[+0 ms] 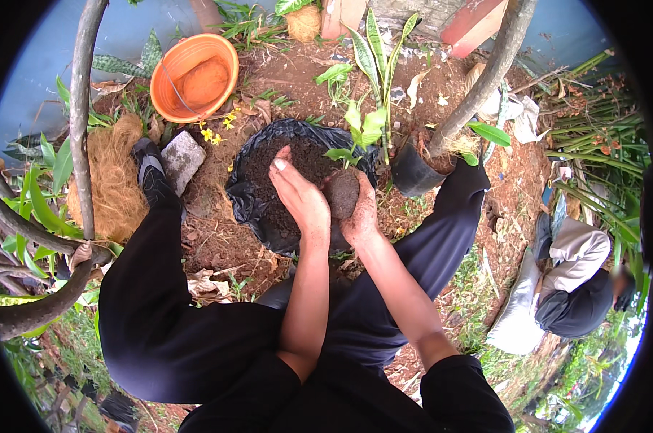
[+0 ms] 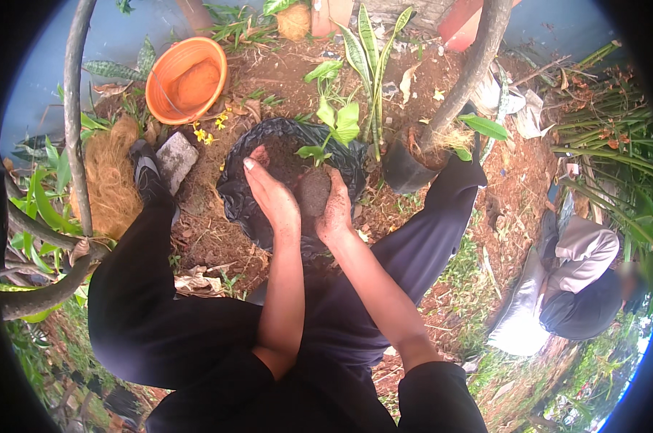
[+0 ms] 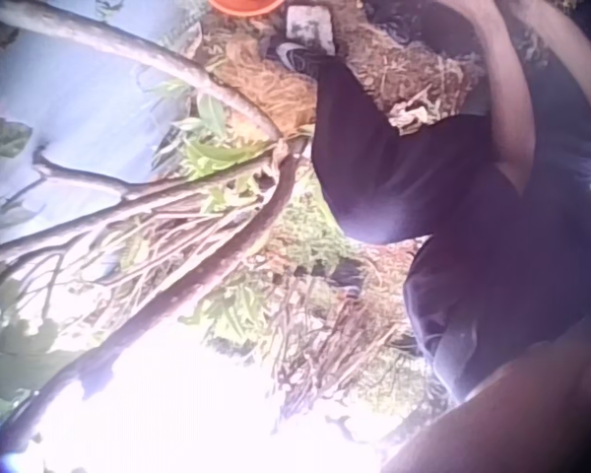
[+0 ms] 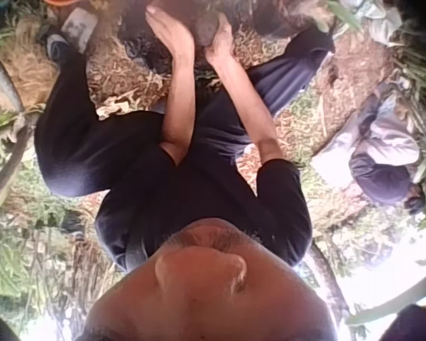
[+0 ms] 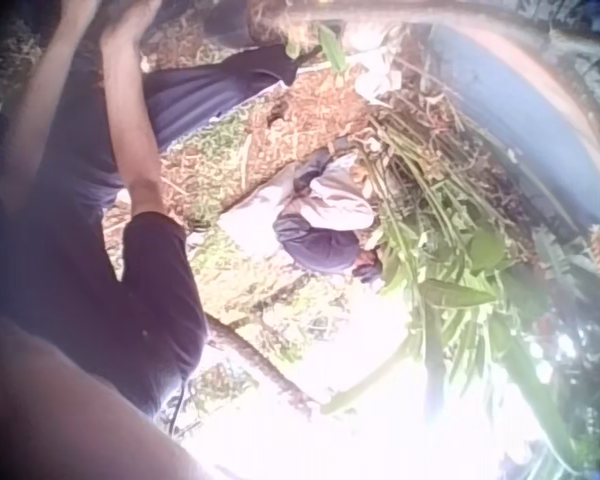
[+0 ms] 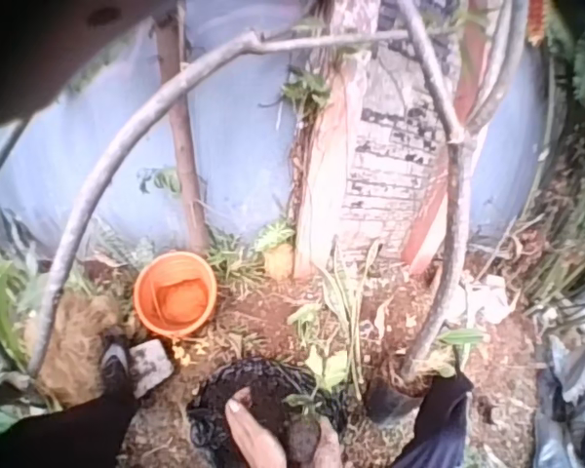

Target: The person is potting a small plant into a black plastic bag filled with soil. They use their hands to pack soil around the plant's root ball, ensuring it is securely placed within the bag.

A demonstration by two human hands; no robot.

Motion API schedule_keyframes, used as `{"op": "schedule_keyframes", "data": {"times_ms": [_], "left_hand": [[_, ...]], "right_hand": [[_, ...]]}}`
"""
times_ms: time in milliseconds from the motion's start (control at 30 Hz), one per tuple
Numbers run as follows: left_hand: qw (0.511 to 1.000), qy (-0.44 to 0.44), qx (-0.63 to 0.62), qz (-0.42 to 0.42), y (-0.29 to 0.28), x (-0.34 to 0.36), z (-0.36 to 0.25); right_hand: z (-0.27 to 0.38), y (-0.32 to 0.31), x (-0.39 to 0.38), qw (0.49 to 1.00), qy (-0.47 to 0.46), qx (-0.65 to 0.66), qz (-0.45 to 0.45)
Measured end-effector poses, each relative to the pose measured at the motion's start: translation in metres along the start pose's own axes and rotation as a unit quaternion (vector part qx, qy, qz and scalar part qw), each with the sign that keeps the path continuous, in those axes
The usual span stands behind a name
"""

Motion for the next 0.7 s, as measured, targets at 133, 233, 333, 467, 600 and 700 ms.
{"op": "schedule_keyframes", "data": {"times_ms": [133, 233, 333, 467, 600, 700], "left_hand": [[0.997, 0.057, 0.043, -0.01, -0.001, -0.002, -0.011], [0.994, 0.082, 0.071, -0.017, -0.001, -0.006, -0.014], [0.997, 0.06, 0.01, -0.038, -0.005, -0.003, -0.01], [0.995, 0.075, 0.058, -0.041, -0.003, -0.007, -0.01], [0.996, 0.066, 0.039, -0.049, -0.004, -0.006, -0.012], [0.995, 0.066, 0.051, -0.045, -0.004, -0.01, -0.012]], "right_hand": [[-0.002, 0.009, -0.002, 1.0, -0.024, -0.019, 0.0], [-0.002, 0.005, -0.003, 1.0, -0.019, -0.01, -0.002], [0.002, 0.004, -0.003, 1.0, -0.023, -0.004, 0.003], [-0.003, 0.003, -0.002, 0.999, -0.04, 0.001, -0.028], [0.003, 0.001, 0.0, 0.999, -0.039, 0.003, -0.015], [-0.004, 0.002, -0.002, 0.998, -0.045, -0.012, -0.047]]}}
Point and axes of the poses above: each hand's wrist, its own x-axis towards the middle knuckle, its own y-axis out of the palm, z = x × y, the point moved 5 cm from there along x, towards the middle knuckle, and after that the axes turned 2 degrees about x, right-handed, at the moved point
